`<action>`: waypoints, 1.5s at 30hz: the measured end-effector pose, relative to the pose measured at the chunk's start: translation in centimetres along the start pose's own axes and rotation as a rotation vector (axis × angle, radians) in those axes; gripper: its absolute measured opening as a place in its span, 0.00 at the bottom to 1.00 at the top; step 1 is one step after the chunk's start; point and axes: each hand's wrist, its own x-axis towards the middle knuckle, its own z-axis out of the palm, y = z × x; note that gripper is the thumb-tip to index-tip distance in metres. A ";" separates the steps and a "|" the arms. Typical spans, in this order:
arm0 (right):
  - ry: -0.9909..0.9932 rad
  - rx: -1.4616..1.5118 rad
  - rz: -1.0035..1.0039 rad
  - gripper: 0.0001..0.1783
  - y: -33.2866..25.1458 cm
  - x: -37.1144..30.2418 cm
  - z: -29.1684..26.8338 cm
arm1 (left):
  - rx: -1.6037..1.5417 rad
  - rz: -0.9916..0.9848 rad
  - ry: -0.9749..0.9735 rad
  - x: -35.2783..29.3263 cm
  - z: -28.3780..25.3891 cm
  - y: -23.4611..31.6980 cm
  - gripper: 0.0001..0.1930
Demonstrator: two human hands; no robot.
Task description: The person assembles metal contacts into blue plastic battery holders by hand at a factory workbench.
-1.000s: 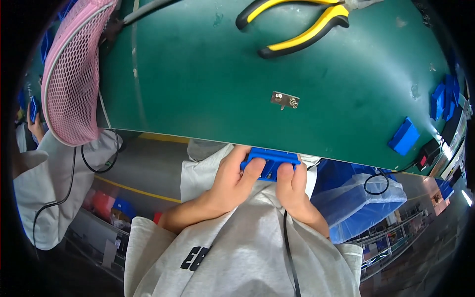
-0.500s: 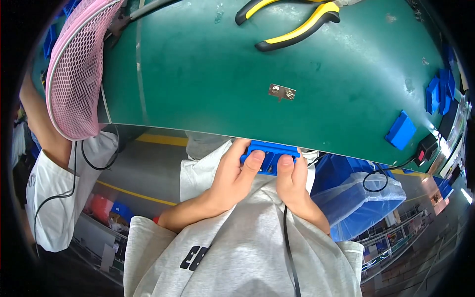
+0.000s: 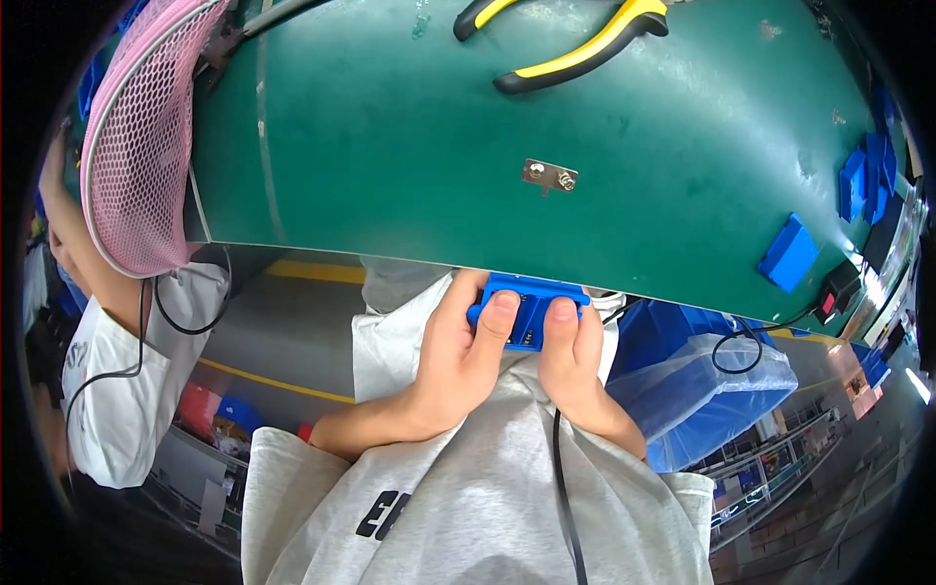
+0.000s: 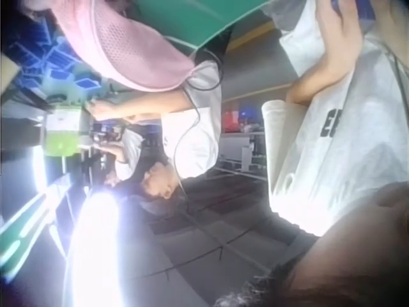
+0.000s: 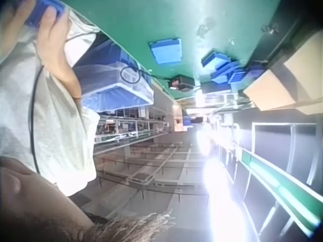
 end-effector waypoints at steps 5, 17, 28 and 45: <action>0.021 0.069 0.087 0.23 -0.2 -0.2 0.0 | -0.024 -0.028 0.010 0.1 0.5 0.3 0.16; -0.049 0.030 0.075 0.21 0.9 0.5 -0.4 | 0.017 0.003 0.004 0.6 0.1 -0.9 0.16; -0.103 -0.132 -0.213 0.27 4.0 1.7 -1.1 | 0.026 0.105 -0.070 1.3 -1.6 -3.1 0.18; -0.035 -0.091 -0.176 0.27 3.5 0.9 -0.4 | -0.011 0.085 -0.043 0.7 -0.8 -2.6 0.19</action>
